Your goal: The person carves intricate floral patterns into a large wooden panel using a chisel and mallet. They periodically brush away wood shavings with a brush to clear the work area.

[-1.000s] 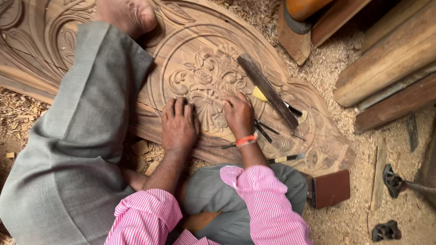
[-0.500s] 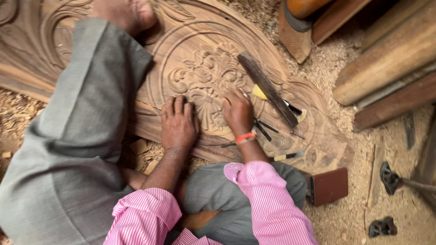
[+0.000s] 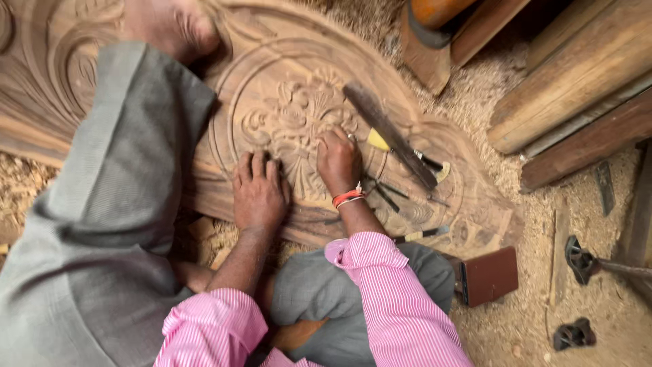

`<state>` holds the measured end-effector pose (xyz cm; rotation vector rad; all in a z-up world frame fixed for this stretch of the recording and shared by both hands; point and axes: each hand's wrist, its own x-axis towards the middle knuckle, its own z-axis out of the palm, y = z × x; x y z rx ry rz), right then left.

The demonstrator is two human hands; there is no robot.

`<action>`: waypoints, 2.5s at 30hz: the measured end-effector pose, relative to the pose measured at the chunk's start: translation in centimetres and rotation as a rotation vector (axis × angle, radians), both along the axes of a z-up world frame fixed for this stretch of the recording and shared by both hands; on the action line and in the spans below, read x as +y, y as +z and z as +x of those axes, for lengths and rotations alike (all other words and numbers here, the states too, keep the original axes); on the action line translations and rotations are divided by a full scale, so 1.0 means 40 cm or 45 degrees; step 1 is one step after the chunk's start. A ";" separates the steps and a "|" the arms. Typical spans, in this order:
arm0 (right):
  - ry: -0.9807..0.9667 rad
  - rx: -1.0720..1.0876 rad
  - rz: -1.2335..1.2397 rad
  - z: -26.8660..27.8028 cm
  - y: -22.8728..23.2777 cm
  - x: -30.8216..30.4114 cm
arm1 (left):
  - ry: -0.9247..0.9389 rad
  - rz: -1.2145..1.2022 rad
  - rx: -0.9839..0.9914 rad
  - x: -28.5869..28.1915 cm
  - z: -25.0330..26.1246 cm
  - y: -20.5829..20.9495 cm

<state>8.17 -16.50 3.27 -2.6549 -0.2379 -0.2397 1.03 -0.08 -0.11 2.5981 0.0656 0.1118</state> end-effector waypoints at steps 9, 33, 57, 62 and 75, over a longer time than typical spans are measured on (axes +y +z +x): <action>-0.022 0.041 -0.007 -0.029 0.002 -0.028 | -0.010 0.040 0.031 0.006 -0.014 -0.004; 0.434 -0.054 -0.308 0.077 -0.023 0.019 | -0.014 -0.008 0.055 0.017 -0.013 -0.007; 0.581 0.069 -0.284 0.073 0.015 0.086 | -0.024 0.027 0.000 -0.003 -0.021 0.000; 0.600 -0.225 -0.298 0.105 0.018 0.105 | -0.015 0.035 -0.030 0.014 0.000 0.012; 0.288 -0.121 -0.017 0.074 -0.061 0.147 | -0.035 0.002 0.026 0.000 -0.005 0.004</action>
